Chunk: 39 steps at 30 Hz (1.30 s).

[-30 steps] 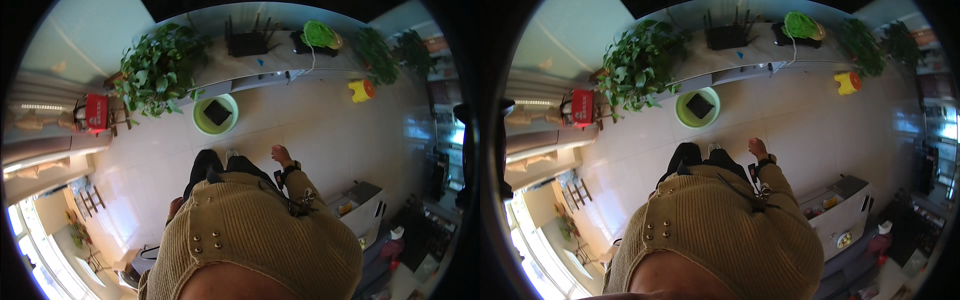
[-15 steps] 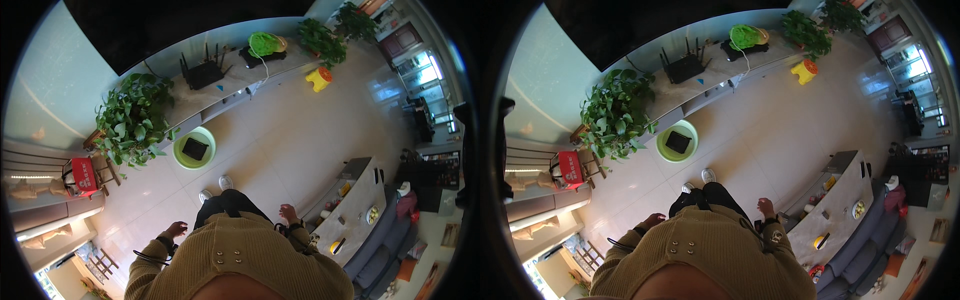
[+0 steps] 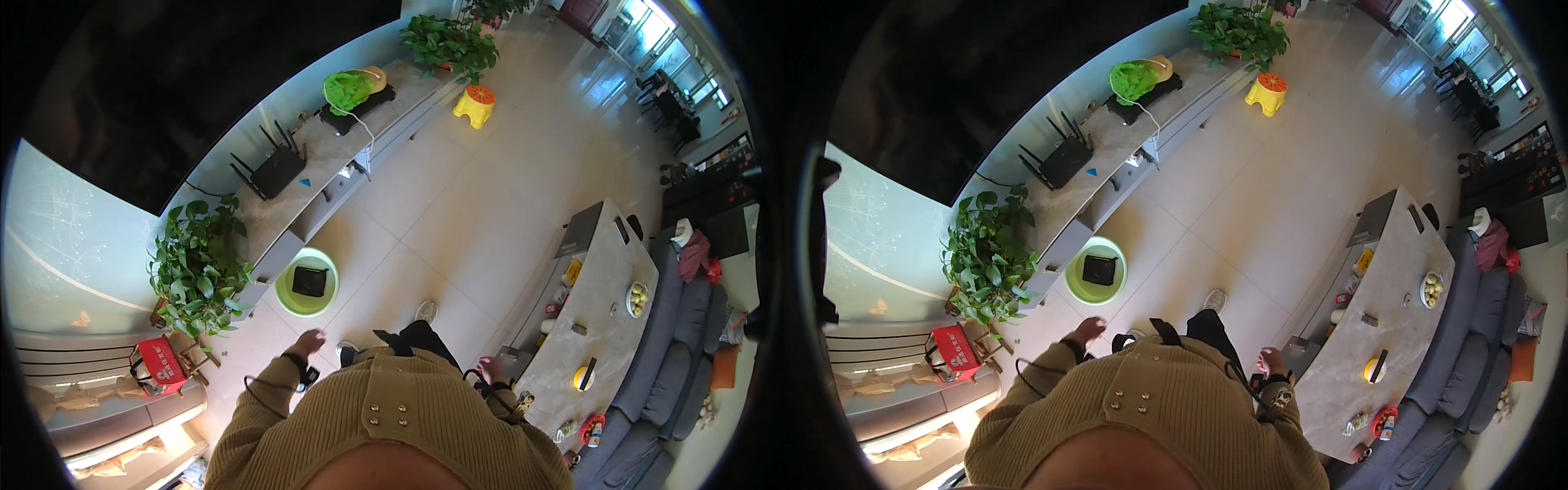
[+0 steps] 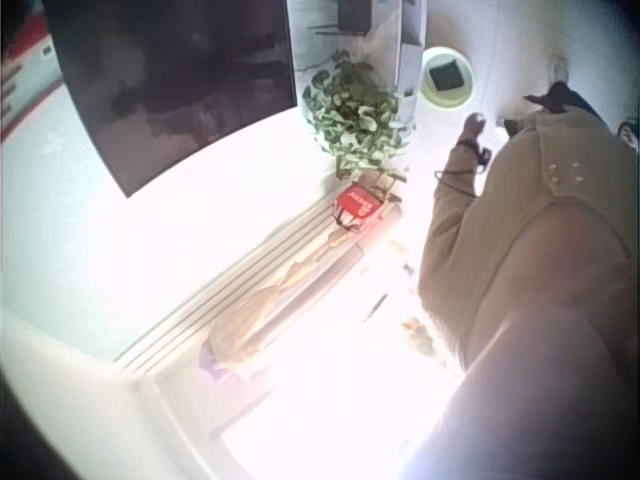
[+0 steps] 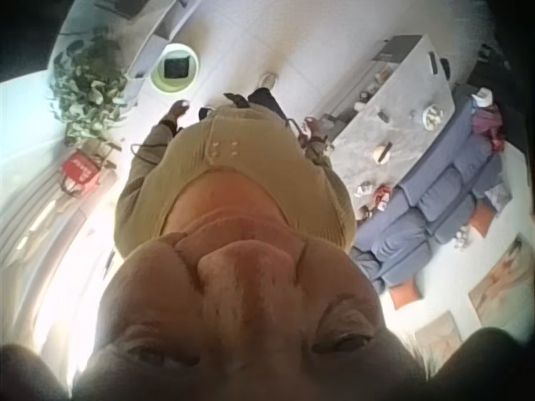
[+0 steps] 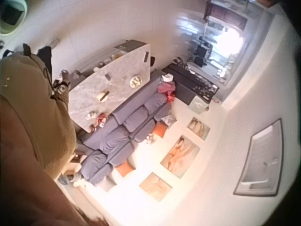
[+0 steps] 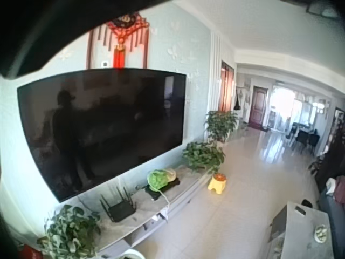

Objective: The person picks up a green basin and a dark cloth, walks to the bathroom, fills the basin with water from the tap, places the cloth inside, and returns to the living room to set the basin down. The person then walks to a dining table and picks up a roll of paper towels.

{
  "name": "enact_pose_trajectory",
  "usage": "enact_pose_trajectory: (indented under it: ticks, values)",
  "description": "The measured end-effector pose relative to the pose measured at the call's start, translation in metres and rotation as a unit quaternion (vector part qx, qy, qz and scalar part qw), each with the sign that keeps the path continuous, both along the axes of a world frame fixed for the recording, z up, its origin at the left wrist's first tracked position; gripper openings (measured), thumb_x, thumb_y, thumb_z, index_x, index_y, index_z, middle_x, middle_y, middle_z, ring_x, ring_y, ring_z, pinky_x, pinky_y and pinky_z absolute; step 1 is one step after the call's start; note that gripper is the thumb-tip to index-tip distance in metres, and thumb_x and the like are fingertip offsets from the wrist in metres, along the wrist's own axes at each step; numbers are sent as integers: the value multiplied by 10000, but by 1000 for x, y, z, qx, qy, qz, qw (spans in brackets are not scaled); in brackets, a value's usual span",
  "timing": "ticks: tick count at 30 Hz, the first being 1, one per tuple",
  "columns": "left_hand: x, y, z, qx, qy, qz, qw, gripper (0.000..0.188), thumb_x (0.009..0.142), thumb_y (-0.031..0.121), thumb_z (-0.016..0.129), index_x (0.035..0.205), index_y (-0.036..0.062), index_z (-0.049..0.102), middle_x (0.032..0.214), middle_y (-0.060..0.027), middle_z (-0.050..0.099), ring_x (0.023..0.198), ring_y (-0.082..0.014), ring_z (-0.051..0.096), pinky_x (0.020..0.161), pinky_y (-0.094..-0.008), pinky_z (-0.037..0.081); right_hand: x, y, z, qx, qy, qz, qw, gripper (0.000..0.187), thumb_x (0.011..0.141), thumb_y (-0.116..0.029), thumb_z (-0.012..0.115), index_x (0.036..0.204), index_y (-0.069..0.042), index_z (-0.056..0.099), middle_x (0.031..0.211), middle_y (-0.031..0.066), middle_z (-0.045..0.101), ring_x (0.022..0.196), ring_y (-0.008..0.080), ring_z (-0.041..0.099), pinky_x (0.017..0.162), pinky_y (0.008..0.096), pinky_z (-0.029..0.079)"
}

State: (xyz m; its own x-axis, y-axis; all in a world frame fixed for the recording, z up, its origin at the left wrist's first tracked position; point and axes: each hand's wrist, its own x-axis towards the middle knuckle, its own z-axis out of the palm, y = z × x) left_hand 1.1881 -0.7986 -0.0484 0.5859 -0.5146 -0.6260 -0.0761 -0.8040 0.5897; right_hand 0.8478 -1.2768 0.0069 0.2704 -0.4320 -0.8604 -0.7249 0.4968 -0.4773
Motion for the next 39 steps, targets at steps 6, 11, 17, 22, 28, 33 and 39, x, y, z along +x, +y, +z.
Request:
enact_pose_trajectory:
  ticks: [6, 11, 17, 22, 28, 33, 39]
  values:
    - [78, -228, 64, -34, -136, -157, 978, 334, 742, 294, 535, 997, 82, 578, 987, -141, 594, 944, -295, 553, 826, -382, 433, 32, -122, -7, -33, -98, -150, 983, 64, 816, -54, 434, 788, -78, 486, 576, 24, 422, 423, 106, 383, 362, 214, 332]
    - [89, -343, 106, -72, 21, 9, 997, 325, 756, 287, 534, 993, 70, 578, 953, -132, 602, 921, -286, 558, 804, -384, 437, 31, -162, -22, -55, -32, -169, 984, 221, 823, -82, 462, 1040, -66, 501, 743, 81, 521, 493, 131, 463, 407, 242, 382]
    - [110, -344, 75, -76, -41, -144, 986, 321, 774, 241, 567, 1032, 51, 558, 820, -120, 612, 671, -194, 594, 620, -336, 493, -12, -148, -57, 60, -60, -192, 978, 172, 812, -59, 451, 979, -68, 492, 622, 52, 424, 460, 123, 390, 382, 248, 335]
    - [140, -266, 13, 114, -121, -289, 943, 207, 691, 202, 586, 839, 65, 632, 899, -138, 616, 866, -314, 578, 758, -414, 464, -65, -147, -101, 50, 45, -215, 974, 118, 808, -93, 481, 921, -107, 510, 561, 36, 438, 397, 132, 400, 340, 246, 325]
    - [146, -255, -6, 49, 116, 15, 992, 147, 781, 119, 514, 648, 66, 547, 532, -50, 499, 416, -166, 480, 378, -303, 401, -68, -185, -124, 72, -22, -251, 965, 96, 807, -100, 484, 901, -96, 504, 586, 51, 448, 435, 142, 422, 360, 257, 347]
    - [206, -377, 11, 42, 88, -58, 994, 241, 736, 223, 488, 577, 62, 571, 573, -124, 573, 540, -253, 578, 527, -385, 462, 25, -261, -66, 31, -44, -160, 986, 223, 821, -117, 478, 1036, -58, 491, 720, 67, 520, 566, 151, 500, 510, 262, 440]
    - [292, -526, 34, -73, 79, 93, 990, 307, 768, 209, 537, 1003, 13, 560, 803, -119, 613, 637, -184, 589, 559, -324, 485, 151, -343, 23, -41, 13, -158, 986, 304, 838, -153, 483, 1121, -43, 467, 838, 98, 570, 664, 176, 550, 600, 293, 477]
